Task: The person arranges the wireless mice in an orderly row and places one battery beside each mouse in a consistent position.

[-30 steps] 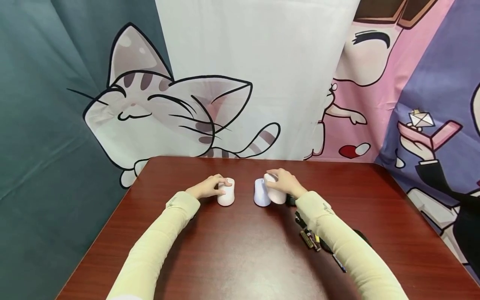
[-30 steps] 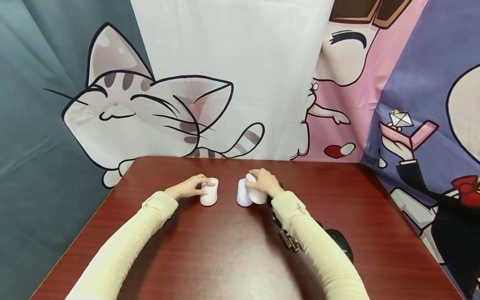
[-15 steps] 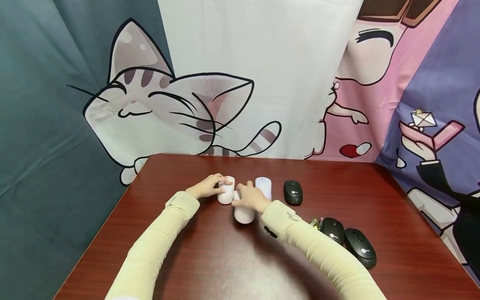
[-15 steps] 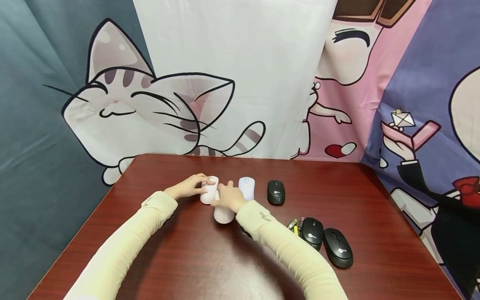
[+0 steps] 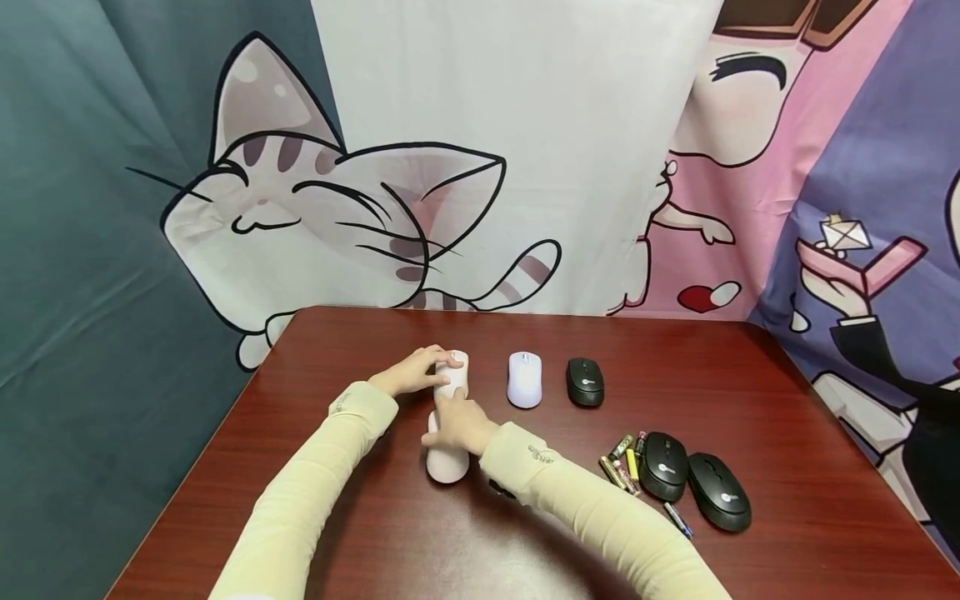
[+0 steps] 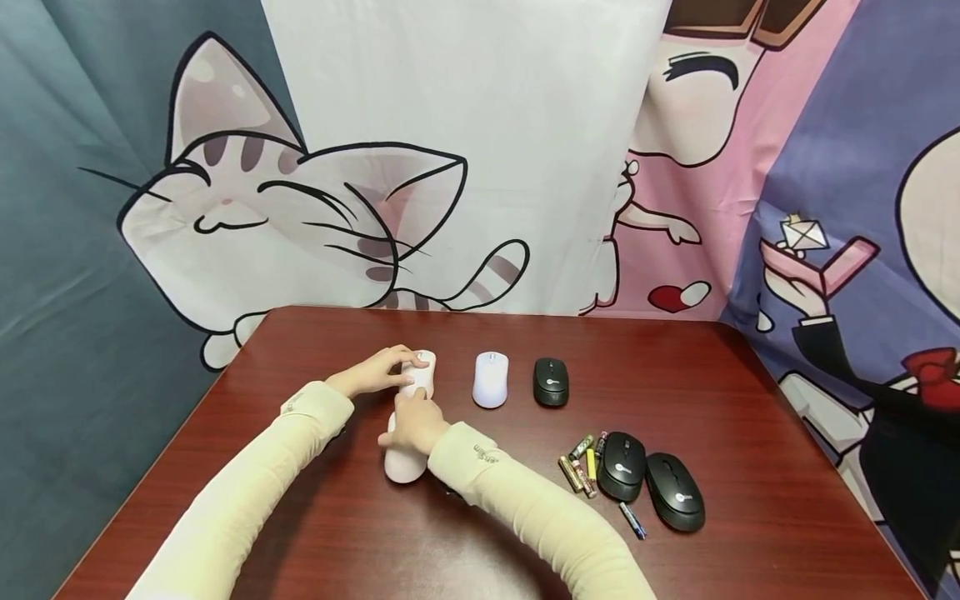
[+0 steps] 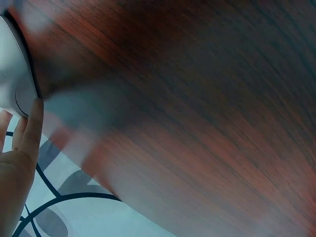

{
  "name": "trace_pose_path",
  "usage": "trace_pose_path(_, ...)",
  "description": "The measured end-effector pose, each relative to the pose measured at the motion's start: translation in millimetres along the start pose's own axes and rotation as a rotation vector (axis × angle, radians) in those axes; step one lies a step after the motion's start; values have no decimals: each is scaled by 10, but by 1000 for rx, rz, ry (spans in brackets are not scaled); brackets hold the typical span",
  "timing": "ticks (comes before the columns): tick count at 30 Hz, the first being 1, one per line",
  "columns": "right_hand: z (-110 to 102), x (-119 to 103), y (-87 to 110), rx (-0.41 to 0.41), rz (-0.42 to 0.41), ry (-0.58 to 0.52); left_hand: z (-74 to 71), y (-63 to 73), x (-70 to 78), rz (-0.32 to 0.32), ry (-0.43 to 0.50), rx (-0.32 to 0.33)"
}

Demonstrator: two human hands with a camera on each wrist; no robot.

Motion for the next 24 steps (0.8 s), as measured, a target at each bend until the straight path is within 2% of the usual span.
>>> trace_pose_path(7,112,-79,3,1,16,11,7,-25,-7,-13,6,-8)
trace_pose_path(13,133,-135,32,27,14,81,2,-10,-13,-10,-4,23)
trace_pose_path(18,147,-161,42,39,8,108,29,5,-48,-30,13,21)
trace_pose_path(24,139,-164,32,22,-14,128,35,-19,-62,-4,9,25)
Point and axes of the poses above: each hand's wrist, its own y-axis away from the middle knuckle, its own z-axis out of the palm, x = y × z, the point moved 8 cm from there along -y, towards the middle knuckle, and after that the axes turned 12 degrees about -x, right-handed, at the moved point
